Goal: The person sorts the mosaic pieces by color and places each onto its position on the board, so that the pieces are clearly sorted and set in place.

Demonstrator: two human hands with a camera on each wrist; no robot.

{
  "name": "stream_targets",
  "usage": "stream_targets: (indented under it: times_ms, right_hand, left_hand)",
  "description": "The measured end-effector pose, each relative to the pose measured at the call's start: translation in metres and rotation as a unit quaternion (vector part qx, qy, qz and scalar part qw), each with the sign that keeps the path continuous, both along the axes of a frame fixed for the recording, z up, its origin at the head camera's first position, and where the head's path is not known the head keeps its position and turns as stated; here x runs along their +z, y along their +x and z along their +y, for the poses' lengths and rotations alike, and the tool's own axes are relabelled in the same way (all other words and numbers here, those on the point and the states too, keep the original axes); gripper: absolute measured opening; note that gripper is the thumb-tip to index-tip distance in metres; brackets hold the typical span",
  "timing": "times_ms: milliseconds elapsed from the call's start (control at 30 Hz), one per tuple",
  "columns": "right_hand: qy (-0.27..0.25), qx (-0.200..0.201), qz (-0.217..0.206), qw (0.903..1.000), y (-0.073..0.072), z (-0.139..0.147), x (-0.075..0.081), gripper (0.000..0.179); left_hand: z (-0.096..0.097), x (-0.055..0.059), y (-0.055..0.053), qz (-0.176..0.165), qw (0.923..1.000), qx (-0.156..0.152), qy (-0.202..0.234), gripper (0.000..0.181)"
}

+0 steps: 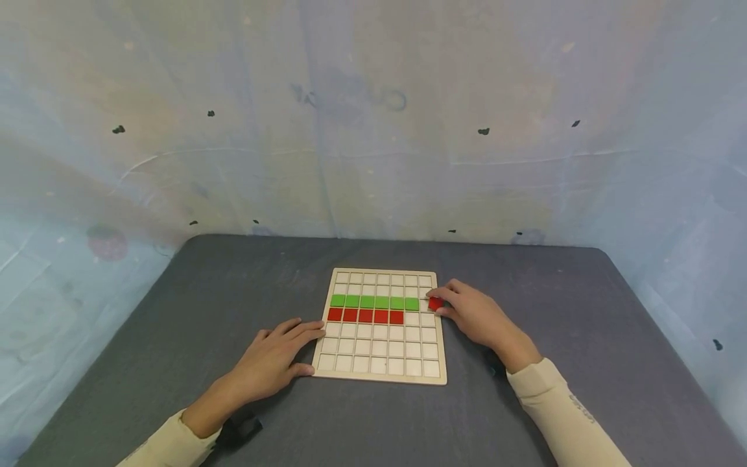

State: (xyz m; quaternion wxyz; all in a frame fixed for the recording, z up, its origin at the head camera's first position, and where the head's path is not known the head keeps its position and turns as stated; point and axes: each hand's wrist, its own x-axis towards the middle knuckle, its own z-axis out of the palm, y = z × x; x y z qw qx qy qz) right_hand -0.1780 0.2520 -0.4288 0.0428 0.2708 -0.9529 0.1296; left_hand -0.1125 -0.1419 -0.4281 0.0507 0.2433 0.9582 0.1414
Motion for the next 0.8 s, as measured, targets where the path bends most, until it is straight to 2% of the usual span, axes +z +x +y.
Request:
stream_targets:
  times_ms: [333,667,800]
  right_hand:
    - [0.019,0.041,0.039,0.9983,0.010,-0.018,0.002,0.038]
    - [-0.013,0.041,0.007,0.9990,0.012,-0.027,0.002,0.035]
    - [-0.006,0.053,0.018,0.9984,0.010,-0.031,0.002,0.033]
  left_hand:
    - [0.000,0.001,0.000,-0.004,1.0000,0.004,0.000,0.064]
    - [-0.001,0.001,0.001,-0.010,0.9999,0.004,-0.002,0.063]
    - [-0.001,0.002,0.001,-0.010,0.9999,0.002,0.001,0.063]
